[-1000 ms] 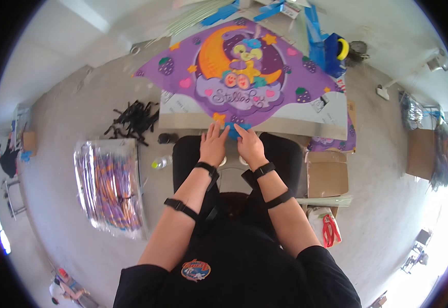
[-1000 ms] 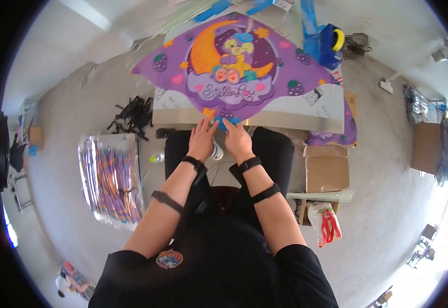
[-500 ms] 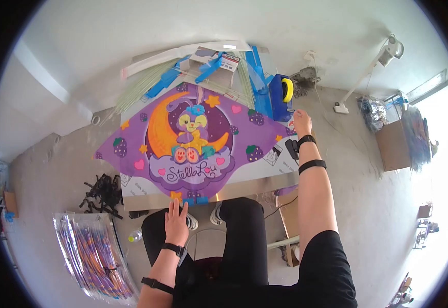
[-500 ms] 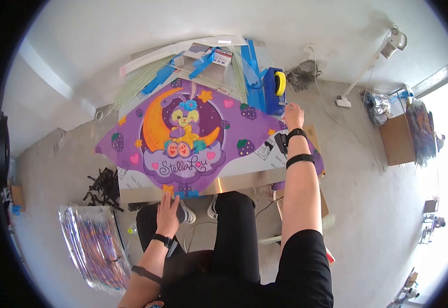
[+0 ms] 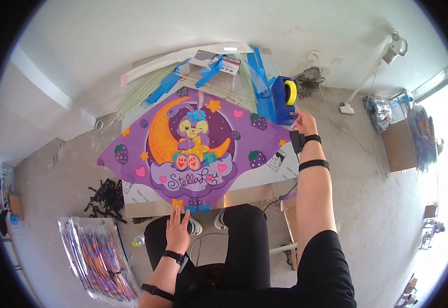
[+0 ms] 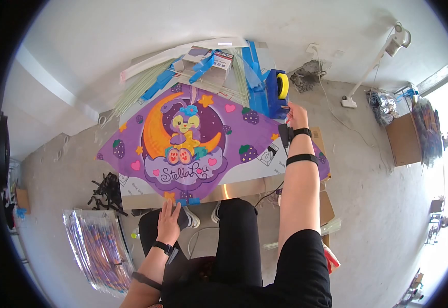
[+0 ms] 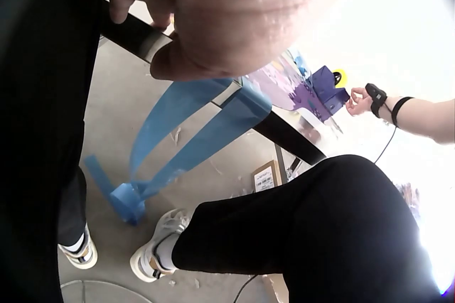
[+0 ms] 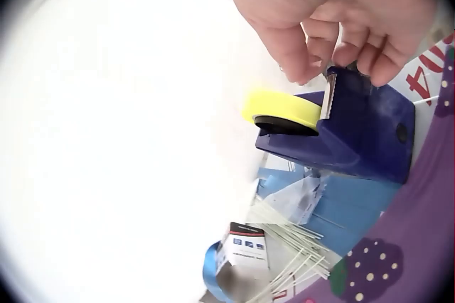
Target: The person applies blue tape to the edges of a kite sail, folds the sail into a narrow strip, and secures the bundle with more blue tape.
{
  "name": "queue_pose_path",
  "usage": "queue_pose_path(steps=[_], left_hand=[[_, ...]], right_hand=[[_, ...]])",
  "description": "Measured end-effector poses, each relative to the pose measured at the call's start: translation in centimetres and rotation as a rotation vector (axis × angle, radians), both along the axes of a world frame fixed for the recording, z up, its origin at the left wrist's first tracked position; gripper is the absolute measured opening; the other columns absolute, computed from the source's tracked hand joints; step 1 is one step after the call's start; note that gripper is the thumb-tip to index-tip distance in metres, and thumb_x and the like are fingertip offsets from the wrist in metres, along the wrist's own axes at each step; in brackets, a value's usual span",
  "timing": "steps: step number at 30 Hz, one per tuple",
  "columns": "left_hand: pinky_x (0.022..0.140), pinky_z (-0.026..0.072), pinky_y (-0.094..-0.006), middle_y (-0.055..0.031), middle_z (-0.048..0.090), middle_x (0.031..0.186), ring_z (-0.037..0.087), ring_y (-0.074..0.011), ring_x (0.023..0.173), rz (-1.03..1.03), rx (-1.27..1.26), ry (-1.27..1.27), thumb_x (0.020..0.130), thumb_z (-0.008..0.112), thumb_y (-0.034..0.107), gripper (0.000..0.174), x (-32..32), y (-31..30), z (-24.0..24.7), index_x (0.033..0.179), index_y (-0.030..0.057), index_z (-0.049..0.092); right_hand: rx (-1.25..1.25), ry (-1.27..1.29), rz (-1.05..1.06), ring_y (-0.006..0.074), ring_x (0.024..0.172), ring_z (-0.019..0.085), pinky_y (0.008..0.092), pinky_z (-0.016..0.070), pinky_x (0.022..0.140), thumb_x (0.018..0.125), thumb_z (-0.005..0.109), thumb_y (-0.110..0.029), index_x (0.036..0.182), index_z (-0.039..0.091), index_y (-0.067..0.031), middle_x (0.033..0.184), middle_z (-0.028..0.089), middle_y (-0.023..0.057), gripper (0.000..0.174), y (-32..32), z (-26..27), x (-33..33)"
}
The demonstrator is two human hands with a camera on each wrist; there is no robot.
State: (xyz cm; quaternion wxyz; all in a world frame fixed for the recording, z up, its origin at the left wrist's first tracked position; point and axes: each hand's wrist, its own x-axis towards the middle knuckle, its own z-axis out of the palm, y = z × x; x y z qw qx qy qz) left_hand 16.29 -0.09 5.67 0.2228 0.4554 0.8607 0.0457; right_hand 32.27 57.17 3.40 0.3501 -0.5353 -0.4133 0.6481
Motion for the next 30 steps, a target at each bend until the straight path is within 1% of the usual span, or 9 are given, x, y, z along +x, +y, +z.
queue_pose_path(steps=[2,10,12,14,15,17,19,24,30], left_hand=[[0.108,0.0286,-0.0481,-0.015,0.026,0.149,0.025,-0.033,0.138,0.006,0.011,-0.002,0.077,0.05,-0.003,0.064,0.0,0.0,-0.2,0.139,0.0148,0.041],[0.106,0.0307,-0.0489,-0.0152,0.027,0.148,0.026,-0.0333,0.138,-0.009,0.009,0.017,0.078,0.05,-0.003,0.063,0.0,0.0,-0.2,0.138,0.0145,0.042],[0.106,0.0313,-0.0496,-0.0163,0.029,0.147,0.027,-0.0338,0.137,-0.012,0.031,0.017,0.079,0.049,-0.001,0.062,0.0,-0.1,-0.4,0.138,0.0144,0.042],[0.105,0.0317,-0.0501,-0.0174,0.03,0.146,0.028,-0.0344,0.136,-0.027,0.09,0.036,0.079,0.049,0.0,0.06,-0.2,-0.4,-1.4,0.137,0.0146,0.042],[0.104,0.0325,-0.0506,-0.0181,0.031,0.145,0.031,-0.0348,0.135,-0.013,0.111,0.034,0.079,0.049,0.001,0.058,0.0,-0.1,-0.8,0.136,0.0143,0.043],[0.103,0.0338,-0.0508,-0.0177,0.033,0.145,0.033,-0.0351,0.133,0.004,0.137,0.02,0.079,0.049,0.001,0.057,-0.1,-0.2,-0.6,0.135,0.0146,0.044],[0.102,0.0341,-0.0508,-0.0166,0.034,0.144,0.033,-0.0347,0.133,0.007,0.136,0.052,0.078,0.051,0.002,0.058,0.0,-0.5,-1.2,0.135,0.0158,0.044],[0.104,0.0323,-0.0516,-0.0135,0.026,0.149,0.027,-0.0314,0.138,0.026,0.075,0.036,0.081,0.05,0.002,0.059,0.1,-0.4,-1.6,0.137,0.0174,0.043],[0.104,0.0322,-0.0511,-0.0124,0.028,0.149,0.027,-0.0307,0.138,0.037,0.095,0.064,0.082,0.049,0.004,0.059,0.3,-0.5,-2.5,0.138,0.0188,0.042]], right_hand=[[0.078,0.001,-0.181,0.0098,0.053,0.042,0.0274,0.0326,0.048,0.079,0.065,-0.006,0.069,0.058,-0.0068,0.058,0.045,-0.0024,0.012,-1.4,-0.2,0.1],[0.229,-0.003,-0.045,0.0132,0.06,0.051,0.0287,0.0444,0.057,0.081,0.065,-0.009,0.076,0.063,-0.004,0.069,0.056,0.002,0.007,-2.7,-4.2,1.3],[0.514,-0.8,-0.006,0.0167,0.061,0.06,0.0325,0.0492,0.058,0.081,0.065,-0.011,0.076,0.068,-0.0052,0.072,0.066,0.0054,0.008,-1.3,-6.1,1.4],[0.873,-1.801,0.516,0.0264,0.084,0.068,0.0414,0.0536,0.066,0.09,0.05,-0.026,0.077,0.072,-0.0096,0.083,0.07,0.0111,0.031,-0.1,-7.5,3.0],[0.787,-1.843,0.569,0.0266,0.083,0.068,0.0413,0.054,0.061,0.095,0.038,-0.026,0.083,0.072,-0.0131,0.084,0.07,0.0091,0.039,-1.0,-6.5,3.2],[1.198,-1.707,0.626,0.0211,0.074,0.067,0.0335,0.0515,0.057,0.094,0.047,-0.023,0.087,0.071,-0.0093,0.081,0.07,0.0068,0.028,-3.3,-5.5,3.0],[0.332,-0.487,0.136,0.0124,0.065,0.061,0.0257,0.0469,0.055,0.089,0.06,-0.017,0.091,0.069,-0.0053,0.078,0.066,0.0021,0.015,-8.1,-3.3,-0.1],[0.149,-0.12,0.419,0.0082,0.065,0.055,0.0221,0.0437,0.059,0.084,0.067,-0.014,0.093,0.068,-0.0028,0.076,0.063,0.0009,0.014,-24.9,1.7,-4.5],[0.001,-0.147,0.633,0.0085,0.059,0.06,0.0218,0.0459,0.051,0.082,0.067,-0.01,0.096,0.067,0.0001,0.071,0.064,0.0021,0.018,-40.5,-0.8,-8.6]])
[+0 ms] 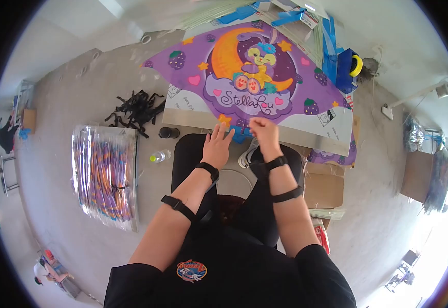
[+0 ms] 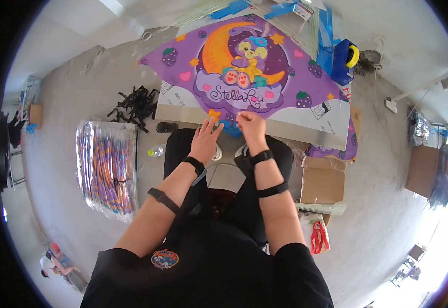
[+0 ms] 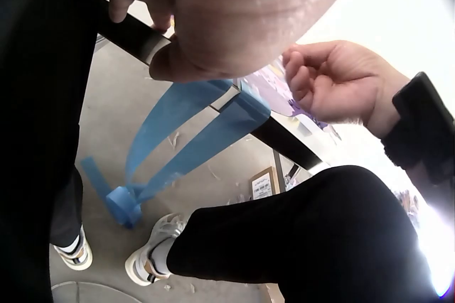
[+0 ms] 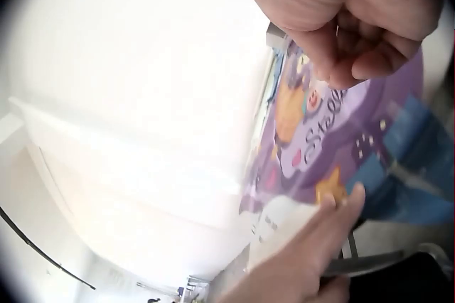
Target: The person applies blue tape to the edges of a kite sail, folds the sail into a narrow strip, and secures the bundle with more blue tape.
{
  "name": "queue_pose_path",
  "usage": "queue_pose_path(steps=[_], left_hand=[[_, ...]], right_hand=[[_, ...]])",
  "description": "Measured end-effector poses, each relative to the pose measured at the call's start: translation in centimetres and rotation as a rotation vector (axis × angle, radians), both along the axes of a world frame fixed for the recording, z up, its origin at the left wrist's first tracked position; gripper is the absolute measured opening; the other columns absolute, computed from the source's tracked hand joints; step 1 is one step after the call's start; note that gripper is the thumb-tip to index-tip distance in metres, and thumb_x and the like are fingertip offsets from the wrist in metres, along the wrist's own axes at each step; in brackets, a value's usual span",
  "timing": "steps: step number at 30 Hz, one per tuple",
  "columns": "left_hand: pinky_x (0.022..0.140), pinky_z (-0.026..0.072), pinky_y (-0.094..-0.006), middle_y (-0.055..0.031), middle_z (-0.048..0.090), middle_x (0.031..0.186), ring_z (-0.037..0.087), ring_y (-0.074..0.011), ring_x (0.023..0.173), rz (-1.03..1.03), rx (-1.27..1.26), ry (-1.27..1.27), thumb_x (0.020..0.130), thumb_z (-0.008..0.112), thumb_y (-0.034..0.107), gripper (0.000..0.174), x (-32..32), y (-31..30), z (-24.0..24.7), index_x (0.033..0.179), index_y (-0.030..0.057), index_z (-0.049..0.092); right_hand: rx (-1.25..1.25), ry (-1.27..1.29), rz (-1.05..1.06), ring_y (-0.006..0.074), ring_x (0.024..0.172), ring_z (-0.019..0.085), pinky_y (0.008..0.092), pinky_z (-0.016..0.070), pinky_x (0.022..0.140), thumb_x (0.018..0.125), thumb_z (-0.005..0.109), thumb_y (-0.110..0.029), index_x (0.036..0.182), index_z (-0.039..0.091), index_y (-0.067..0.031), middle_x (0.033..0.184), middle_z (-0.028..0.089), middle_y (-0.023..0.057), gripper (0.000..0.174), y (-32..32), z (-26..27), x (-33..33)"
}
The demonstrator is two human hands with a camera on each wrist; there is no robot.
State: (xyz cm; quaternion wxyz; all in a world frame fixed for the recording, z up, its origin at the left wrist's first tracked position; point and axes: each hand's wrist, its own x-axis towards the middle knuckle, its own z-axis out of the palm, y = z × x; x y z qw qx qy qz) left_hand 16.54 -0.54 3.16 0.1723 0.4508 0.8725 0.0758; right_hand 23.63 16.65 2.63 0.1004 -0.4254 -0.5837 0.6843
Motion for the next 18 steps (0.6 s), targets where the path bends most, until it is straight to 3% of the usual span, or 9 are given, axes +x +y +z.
queue_pose_path(steps=[3,5,10,18], left_hand=[[0.105,0.0319,-0.0504,-0.012,0.028,0.149,0.027,-0.0303,0.138,0.019,-0.005,-0.011,0.082,0.049,0.004,0.06,0.0,0.0,0.0,0.139,0.0193,0.041],[0.105,0.0314,-0.0506,-0.0115,0.028,0.149,0.027,-0.03,0.138,0.027,-0.001,-0.019,0.082,0.05,0.004,0.06,0.0,0.1,-0.1,0.139,0.0196,0.041],[0.105,0.0305,-0.0514,-0.0111,0.028,0.15,0.027,-0.0299,0.138,0.055,-0.004,-0.037,0.083,0.048,0.005,0.058,0.1,0.2,-0.3,0.138,0.02,0.042],[0.103,0.0331,-0.0519,-0.011,0.029,0.149,0.028,-0.0295,0.138,0.07,0.055,-0.018,0.082,0.049,0.006,0.056,0.2,0.2,-0.8,0.137,0.0204,0.044]], right_hand=[[0.049,-0.044,0.017,0.009,0.062,0.061,0.0207,0.0469,0.052,0.082,0.067,-0.008,0.109,0.06,0.0019,0.077,0.065,0.0034,0.029,-3.1,-1.5,-1.2],[0.081,-0.067,0.012,0.0104,0.062,0.063,0.0215,0.0468,0.051,0.08,0.068,-0.006,0.108,0.057,0.0031,0.077,0.065,0.0059,0.031,-3.7,-1.7,-1.5],[0.233,-0.1,-0.061,0.0146,0.058,0.065,0.0269,0.0503,0.053,0.077,0.071,-0.007,0.088,0.054,0.0008,0.073,0.066,0.0086,0.022,-4.2,-2.9,-2.0],[0.298,-0.237,-0.039,0.0158,0.056,0.065,0.0284,0.0512,0.053,0.074,0.073,-0.01,0.086,0.055,-0.0003,0.069,0.065,0.008,0.023,-4.2,-1.8,-2.8]])
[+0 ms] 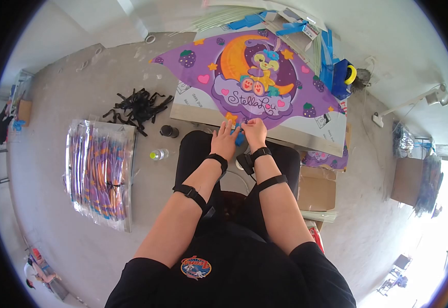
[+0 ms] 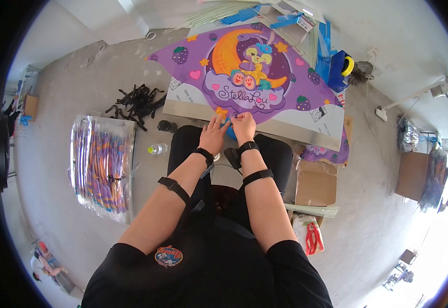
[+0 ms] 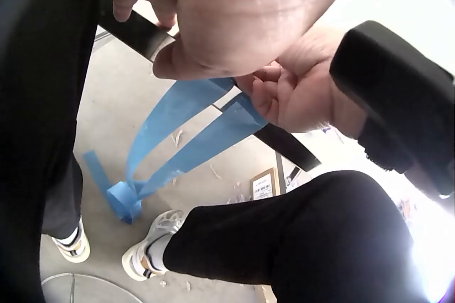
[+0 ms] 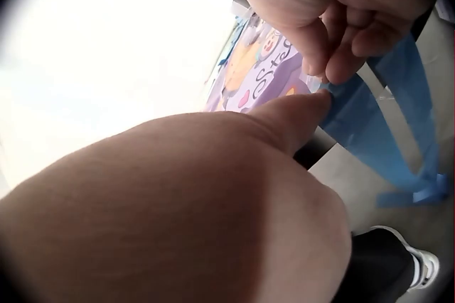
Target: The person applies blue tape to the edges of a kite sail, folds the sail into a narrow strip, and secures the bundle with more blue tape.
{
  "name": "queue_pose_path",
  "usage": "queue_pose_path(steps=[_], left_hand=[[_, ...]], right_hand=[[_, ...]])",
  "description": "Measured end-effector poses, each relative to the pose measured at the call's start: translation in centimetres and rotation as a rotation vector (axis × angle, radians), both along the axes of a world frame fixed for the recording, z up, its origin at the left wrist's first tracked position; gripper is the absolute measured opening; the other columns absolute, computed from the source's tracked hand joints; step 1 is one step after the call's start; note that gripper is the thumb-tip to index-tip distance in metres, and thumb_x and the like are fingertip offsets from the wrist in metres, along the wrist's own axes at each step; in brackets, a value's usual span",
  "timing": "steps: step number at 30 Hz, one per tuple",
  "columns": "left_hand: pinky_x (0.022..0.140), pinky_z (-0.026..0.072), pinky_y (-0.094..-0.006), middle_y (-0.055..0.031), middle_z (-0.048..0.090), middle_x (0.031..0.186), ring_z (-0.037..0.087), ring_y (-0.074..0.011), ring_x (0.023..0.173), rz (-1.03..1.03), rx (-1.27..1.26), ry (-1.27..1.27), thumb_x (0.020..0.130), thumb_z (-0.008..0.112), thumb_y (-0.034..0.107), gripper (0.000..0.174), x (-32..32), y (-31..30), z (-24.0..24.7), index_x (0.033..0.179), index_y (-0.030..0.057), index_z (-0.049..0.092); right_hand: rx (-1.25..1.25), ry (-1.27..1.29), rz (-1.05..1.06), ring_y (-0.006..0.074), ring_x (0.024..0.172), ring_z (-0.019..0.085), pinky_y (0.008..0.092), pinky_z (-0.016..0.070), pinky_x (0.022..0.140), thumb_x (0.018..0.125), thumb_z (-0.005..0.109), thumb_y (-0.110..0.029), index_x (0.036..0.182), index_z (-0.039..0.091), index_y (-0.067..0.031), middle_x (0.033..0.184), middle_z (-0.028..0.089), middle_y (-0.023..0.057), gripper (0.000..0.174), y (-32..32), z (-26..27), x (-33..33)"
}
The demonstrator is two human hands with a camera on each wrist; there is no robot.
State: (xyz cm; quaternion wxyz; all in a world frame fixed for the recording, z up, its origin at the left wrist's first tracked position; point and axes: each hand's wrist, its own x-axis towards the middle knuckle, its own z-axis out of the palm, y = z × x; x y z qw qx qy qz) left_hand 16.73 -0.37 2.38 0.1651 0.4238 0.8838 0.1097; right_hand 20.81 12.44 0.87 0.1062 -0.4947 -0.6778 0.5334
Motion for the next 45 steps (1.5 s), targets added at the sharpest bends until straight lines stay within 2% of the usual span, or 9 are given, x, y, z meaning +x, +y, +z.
queue_pose_path(steps=[5,10,19,23,28,31,39,44,45], left_hand=[[0.103,0.0342,-0.0518,-0.011,0.029,0.149,0.028,-0.0294,0.137,-0.003,0.004,0.018,0.083,0.049,0.007,0.056,-0.1,0.0,-0.3,0.137,0.0213,0.044],[0.102,0.0346,-0.0521,-0.0111,0.029,0.149,0.029,-0.0295,0.137,-0.019,-0.01,0.029,0.083,0.049,0.007,0.057,-0.1,0.0,-0.3,0.138,0.0221,0.042],[0.103,0.0344,-0.0531,-0.0115,0.026,0.15,0.027,-0.0305,0.138,-0.029,-0.036,-0.012,0.08,0.057,0.007,0.066,-0.3,0.0,0.2,0.141,0.0236,0.037],[0.104,0.0334,-0.0532,-0.0116,0.025,0.15,0.025,-0.0306,0.139,-0.023,-0.047,-0.026,0.078,0.061,0.007,0.071,-0.3,0.1,0.3,0.142,0.024,0.035],[0.105,0.0318,-0.0518,-0.0104,0.023,0.151,0.023,-0.029,0.14,-0.013,-0.086,-0.053,0.085,0.05,0.008,0.059,-0.2,0.3,0.2,0.141,0.0223,0.038],[0.106,0.0312,-0.0512,-0.0094,0.023,0.152,0.023,-0.0283,0.14,-0.012,-0.113,-0.069,0.087,0.045,0.008,0.055,-0.3,0.3,1.0,0.14,0.0215,0.039],[0.105,0.0308,-0.0524,-0.009,0.024,0.152,0.024,-0.0285,0.139,-0.012,-0.072,-0.067,0.084,0.048,0.007,0.057,-0.1,0.0,0.6,0.139,0.0201,0.041],[0.105,0.0295,-0.0539,-0.0085,0.024,0.151,0.024,-0.0283,0.139,-0.022,-0.05,-0.06,0.083,0.048,0.005,0.058,-0.5,-0.1,0.4,0.138,0.0206,0.042],[0.105,0.0291,-0.0549,-0.0088,0.026,0.151,0.024,-0.0284,0.139,-0.02,-0.034,-0.081,0.082,0.048,0.004,0.057,-0.6,-0.2,0.6,0.137,0.0204,0.044]], right_hand=[[0.043,-0.099,0.02,0.0226,0.064,0.067,0.0331,0.0523,0.06,0.071,0.074,-0.014,0.084,0.056,-0.0014,0.072,0.066,0.011,0.026,0.2,-0.3,-0.5],[0.133,-0.194,0.033,0.0354,0.085,0.063,0.0407,0.0498,0.076,0.066,0.074,-0.019,0.081,0.058,-0.0029,0.082,0.065,0.0175,0.028,0.6,-2.4,-0.9],[0.163,-0.228,0.063,0.0372,0.08,0.064,0.0404,0.0516,0.074,0.066,0.068,-0.014,0.077,0.06,0.0006,0.077,0.065,0.0188,0.02,1.5,-4.1,-1.6],[0.104,-0.331,0.206,0.0322,0.068,0.066,0.037,0.0534,0.067,0.068,0.067,-0.013,0.07,0.063,0.0019,0.066,0.066,0.0159,0.015,1.6,-0.3,-2.5],[-0.038,-0.451,0.365,0.0176,0.055,0.066,0.0318,0.053,0.058,0.076,0.071,-0.026,0.064,0.066,-0.0005,0.054,0.063,0.0083,0.029,3.1,1.1,-3.5],[0.156,-0.611,0.631,0.0182,0.052,0.064,0.0322,0.0511,0.052,0.077,0.072,-0.035,0.063,0.065,-0.0003,0.053,0.062,0.0083,0.038,4.1,3.6,-3.5],[0.088,-0.499,0.508,0.021,0.049,0.063,0.0317,0.0506,0.053,0.075,0.073,-0.037,0.062,0.064,0.0012,0.054,0.063,0.0097,0.041,4.1,3.2,-2.3],[0.293,-0.532,0.579,0.032,0.087,0.066,0.0402,0.0528,0.074,0.067,0.079,-0.038,0.093,0.063,0.0027,0.09,0.067,0.02,0.051,3.8,1.5,-1.9],[0.292,-0.53,0.576,0.032,0.087,0.066,0.0402,0.0528,0.074,0.067,0.079,-0.038,0.093,0.063,0.0027,0.09,0.067,0.02,0.051,3.9,1.7,-1.9]])
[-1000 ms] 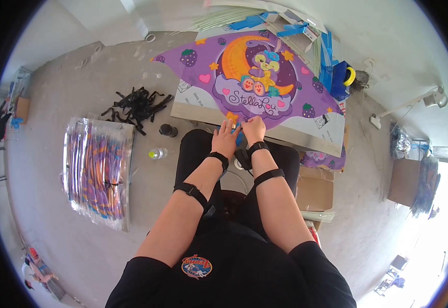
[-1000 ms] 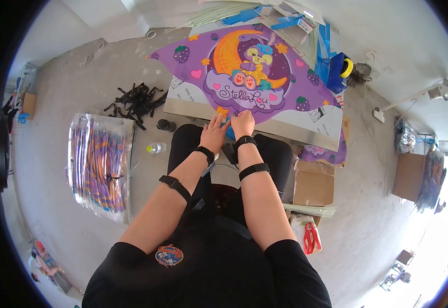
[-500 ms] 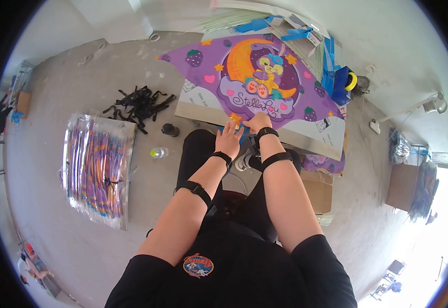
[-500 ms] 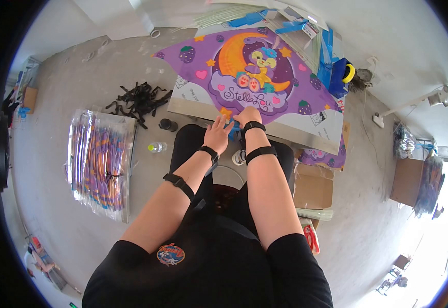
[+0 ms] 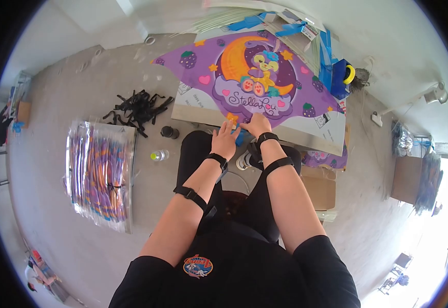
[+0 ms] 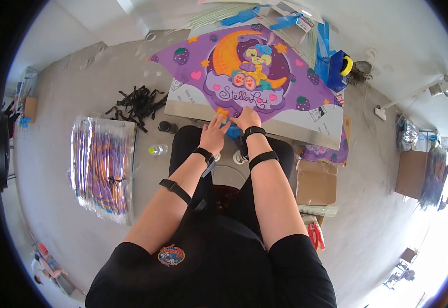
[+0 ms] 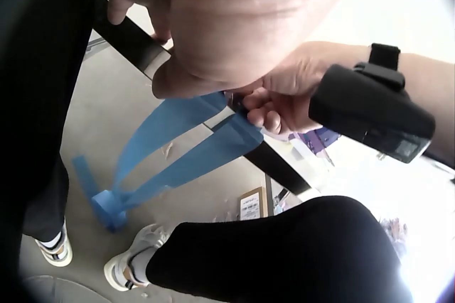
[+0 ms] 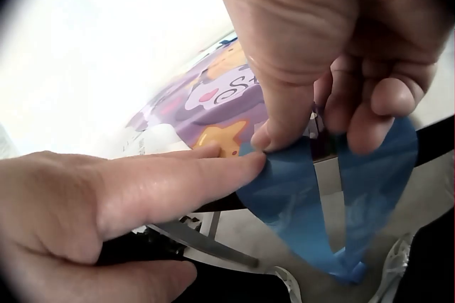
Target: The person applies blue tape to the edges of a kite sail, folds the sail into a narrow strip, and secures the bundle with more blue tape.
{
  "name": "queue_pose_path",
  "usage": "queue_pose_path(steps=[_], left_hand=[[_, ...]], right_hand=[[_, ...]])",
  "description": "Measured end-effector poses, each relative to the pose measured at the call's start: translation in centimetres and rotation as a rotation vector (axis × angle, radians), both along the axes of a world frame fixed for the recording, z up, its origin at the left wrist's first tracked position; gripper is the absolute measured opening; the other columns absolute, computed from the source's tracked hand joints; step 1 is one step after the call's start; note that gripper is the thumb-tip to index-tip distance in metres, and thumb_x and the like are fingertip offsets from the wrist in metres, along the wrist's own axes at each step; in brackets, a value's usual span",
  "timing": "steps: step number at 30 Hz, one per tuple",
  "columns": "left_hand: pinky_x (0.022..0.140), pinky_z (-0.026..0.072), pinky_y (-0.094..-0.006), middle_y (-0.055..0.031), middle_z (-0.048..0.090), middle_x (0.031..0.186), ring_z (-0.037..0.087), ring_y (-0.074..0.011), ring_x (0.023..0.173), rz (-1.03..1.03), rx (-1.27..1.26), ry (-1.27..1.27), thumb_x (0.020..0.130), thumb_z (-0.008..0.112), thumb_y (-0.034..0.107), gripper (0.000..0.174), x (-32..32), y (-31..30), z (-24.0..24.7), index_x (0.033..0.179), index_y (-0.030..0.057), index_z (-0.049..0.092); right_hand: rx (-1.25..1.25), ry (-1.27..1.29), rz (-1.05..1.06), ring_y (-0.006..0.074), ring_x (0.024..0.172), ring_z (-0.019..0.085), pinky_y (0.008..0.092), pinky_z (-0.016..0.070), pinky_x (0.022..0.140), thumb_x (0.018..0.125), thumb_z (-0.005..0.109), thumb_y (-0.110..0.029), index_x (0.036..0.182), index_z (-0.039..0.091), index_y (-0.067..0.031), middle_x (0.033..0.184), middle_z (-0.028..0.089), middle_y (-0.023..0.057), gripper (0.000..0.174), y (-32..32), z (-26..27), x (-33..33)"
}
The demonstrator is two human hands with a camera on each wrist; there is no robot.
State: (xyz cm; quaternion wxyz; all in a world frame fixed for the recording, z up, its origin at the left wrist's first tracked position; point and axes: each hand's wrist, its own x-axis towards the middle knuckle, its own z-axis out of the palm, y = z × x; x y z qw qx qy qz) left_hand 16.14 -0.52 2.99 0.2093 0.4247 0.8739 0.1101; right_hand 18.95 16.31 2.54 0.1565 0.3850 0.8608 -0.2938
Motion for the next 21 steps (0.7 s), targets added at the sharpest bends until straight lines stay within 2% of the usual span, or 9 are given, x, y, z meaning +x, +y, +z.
queue_pose_path(steps=[2,4,8,10,11,14,18,20,21], left_hand=[[0.105,0.0286,-0.0558,-0.0092,0.027,0.15,0.025,-0.0285,0.139,-0.012,0.015,-0.014,0.082,0.048,0.004,0.057,-0.4,-0.3,0.3,0.136,0.0202,0.046],[0.104,0.0293,-0.0584,-0.0107,0.029,0.149,0.026,-0.0282,0.138,0.004,0.012,-0.134,0.081,0.049,0.004,0.054,-1.2,-0.3,0.4,0.133,0.0184,0.048],[0.098,0.0415,-0.0375,-0.0163,0.054,0.126,0.048,-0.0299,0.123,0.146,0.476,-0.348,0.083,0.059,0.007,0.033,-2.8,-0.1,-0.7,0.115,0.0091,0.06],[0.095,0.0426,-0.0361,-0.0133,0.061,0.108,0.056,-0.0283,0.11,0.165,0.789,-0.326,0.083,0.063,0.007,0.023,-3.7,1.0,3.4,0.105,0.0032,0.061],[0.089,0.0435,-0.0323,-0.0073,0.062,0.103,0.057,-0.0173,0.099,0.384,0.963,-0.754,0.089,0.061,0.011,0.012,-3.0,1.6,7.3,0.097,0.0032,0.061],[0.087,0.0425,-0.0276,-0.0033,0.06,0.104,0.055,-0.0099,0.094,0.226,1.113,-1.119,0.094,0.056,0.023,0.022,-3.5,2.2,14.8,0.102,0.0028,0.06],[0.09,0.0431,-0.033,-0.0092,0.061,0.108,0.058,-0.0192,0.1,0.161,0.865,-0.718,0.096,0.053,0.027,0.028,-3.6,4.3,15.8,0.107,0.0016,0.06],[0.097,0.0407,-0.0392,-0.0177,0.057,0.12,0.054,-0.0316,0.113,0.066,0.611,-0.247,0.094,0.052,0.031,0.04,-4.4,5.0,9.1,0.121,0.0017,0.054],[0.1,0.0384,-0.0427,-0.0199,0.05,0.129,0.048,-0.0344,0.12,0.066,0.474,-0.131,0.093,0.052,0.034,0.048,-4.7,4.8,4.3,0.128,0.0027,0.047]], right_hand=[[0.01,0.017,0.023,0.0351,0.102,0.061,0.0431,0.0501,0.084,0.065,0.08,-0.038,0.103,0.059,0.0008,0.105,0.063,0.0219,0.059,-0.3,0.7,0.3],[0.033,0.025,0.021,0.035,0.101,0.061,0.0427,0.0505,0.084,0.064,0.081,-0.038,0.102,0.06,0.0007,0.104,0.064,0.0217,0.058,-0.7,1.0,0.5],[0.026,0.015,0.049,0.0367,0.101,0.061,0.0443,0.0493,0.084,0.059,0.083,-0.043,0.104,0.055,0.0007,0.105,0.063,0.0218,0.068,-0.6,-0.5,0.7],[0.01,0.043,-0.001,0.0349,0.105,0.06,0.0426,0.0496,0.087,0.06,0.083,-0.038,0.103,0.057,0.0011,0.104,0.064,0.0218,0.064,-1.1,0.8,1.0],[0.016,0.052,-0.02,0.0349,0.105,0.06,0.0426,0.0496,0.087,0.06,0.083,-0.038,0.103,0.057,0.0011,0.104,0.064,0.0218,0.064,-0.9,0.9,1.2],[-0.082,0.159,-0.072,0.0349,0.1,0.061,0.0433,0.0495,0.085,0.06,0.082,-0.038,0.102,0.057,-0.0006,0.099,0.065,0.0198,0.061,-0.7,0.3,2.2],[-0.234,0.451,-0.085,0.0358,0.087,0.06,0.043,0.0489,0.079,0.065,0.078,-0.035,0.1,0.059,-0.0036,0.093,0.062,0.0145,0.051,-0.2,-1.0,3.8],[0.172,0.477,-0.18,0.0333,0.109,0.054,0.0416,0.0429,0.093,0.074,0.072,-0.033,0.111,0.057,-0.0034,0.111,0.059,0.0146,0.049,-0.4,0.6,5.5],[0.179,0.491,-0.188,0.0333,0.109,0.054,0.0416,0.0429,0.093,0.074,0.072,-0.033,0.111,0.057,-0.0034,0.111,0.059,0.0146,0.049,-0.4,0.9,6.4]])
